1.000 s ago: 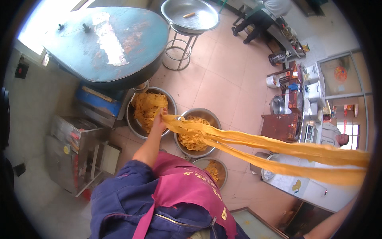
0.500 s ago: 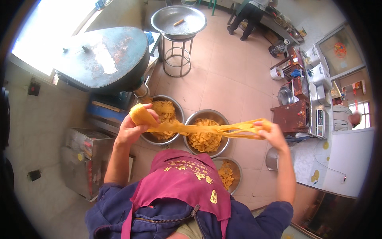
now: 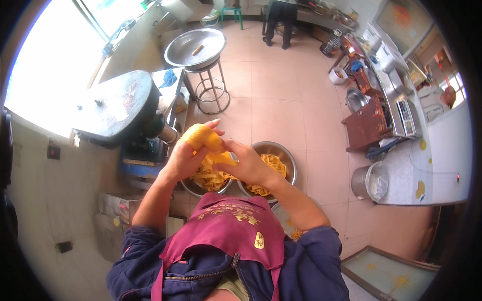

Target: The person repeatedly pulls and stretches long yellow noodle strands by hand, separating them into thinner strands and placing them into metal bowls. The action is continuous and repetitive throughout the clip.

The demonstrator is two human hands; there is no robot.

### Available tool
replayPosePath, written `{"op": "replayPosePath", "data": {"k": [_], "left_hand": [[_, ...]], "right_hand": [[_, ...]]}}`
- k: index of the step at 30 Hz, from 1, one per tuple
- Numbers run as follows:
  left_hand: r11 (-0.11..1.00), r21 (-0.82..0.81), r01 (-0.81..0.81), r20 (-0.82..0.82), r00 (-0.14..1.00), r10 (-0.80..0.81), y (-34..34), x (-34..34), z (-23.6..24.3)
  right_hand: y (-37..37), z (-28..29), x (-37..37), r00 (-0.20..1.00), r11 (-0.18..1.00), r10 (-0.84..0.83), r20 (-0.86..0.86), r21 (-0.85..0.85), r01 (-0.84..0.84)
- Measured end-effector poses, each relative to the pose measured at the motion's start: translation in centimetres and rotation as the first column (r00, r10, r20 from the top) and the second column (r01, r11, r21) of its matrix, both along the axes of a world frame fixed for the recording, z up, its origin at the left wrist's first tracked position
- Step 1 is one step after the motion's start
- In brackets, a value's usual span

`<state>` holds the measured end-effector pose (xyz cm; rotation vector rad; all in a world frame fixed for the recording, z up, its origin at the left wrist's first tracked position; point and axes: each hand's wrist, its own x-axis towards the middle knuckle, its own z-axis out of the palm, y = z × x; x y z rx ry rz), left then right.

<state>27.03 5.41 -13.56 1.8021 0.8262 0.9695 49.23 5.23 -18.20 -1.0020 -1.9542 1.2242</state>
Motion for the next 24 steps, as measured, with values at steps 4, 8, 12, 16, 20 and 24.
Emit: {"op": "replayPosePath", "data": {"k": [4, 8, 12, 16, 20, 24], "left_hand": [[0.984, -0.166, -0.063, 0.049, 0.996, 0.073, -0.4, 2.7, -1.2], [0.949, -0.31, -0.051, -0.213, 0.977, -0.017, 1.4, 2.3, -2.2], [0.728, -0.571, 0.379, 0.255, 0.925, -0.281, 1.7, -2.8, -5.7], [0.854, -0.483, 0.193, 0.682, 0.695, 0.229, -2.3, -9.5, -9.2], [0.876, -0.407, -0.257, 0.6, 0.648, 0.469, -5.9, -17.6, -8.6], [0.836, -0.236, -0.496, 0.493, 0.68, 0.542, -7.7, -23.5, -6.2]], "right_hand": [[-0.7, -0.3, 1.2, 0.992, 0.991, -0.124, -0.019, 0.044, 0.125], [-0.5, 2.6, 4.3, 0.976, 0.779, -0.007, -0.219, -0.613, -0.132], [0.8, -1.1, 11.2, 0.696, 0.817, -0.038, -0.717, -0.424, -0.392], [1.7, -4.2, 23.7, 0.076, 0.864, -0.337, -0.939, -0.34, -0.372], [-1.0, -5.4, 37.3, 0.012, 0.863, -0.467, -0.884, -0.452, 0.225], [-2.0, -5.4, 49.4, 0.106, 0.795, -0.449, -0.887, -0.342, 0.501]]}}
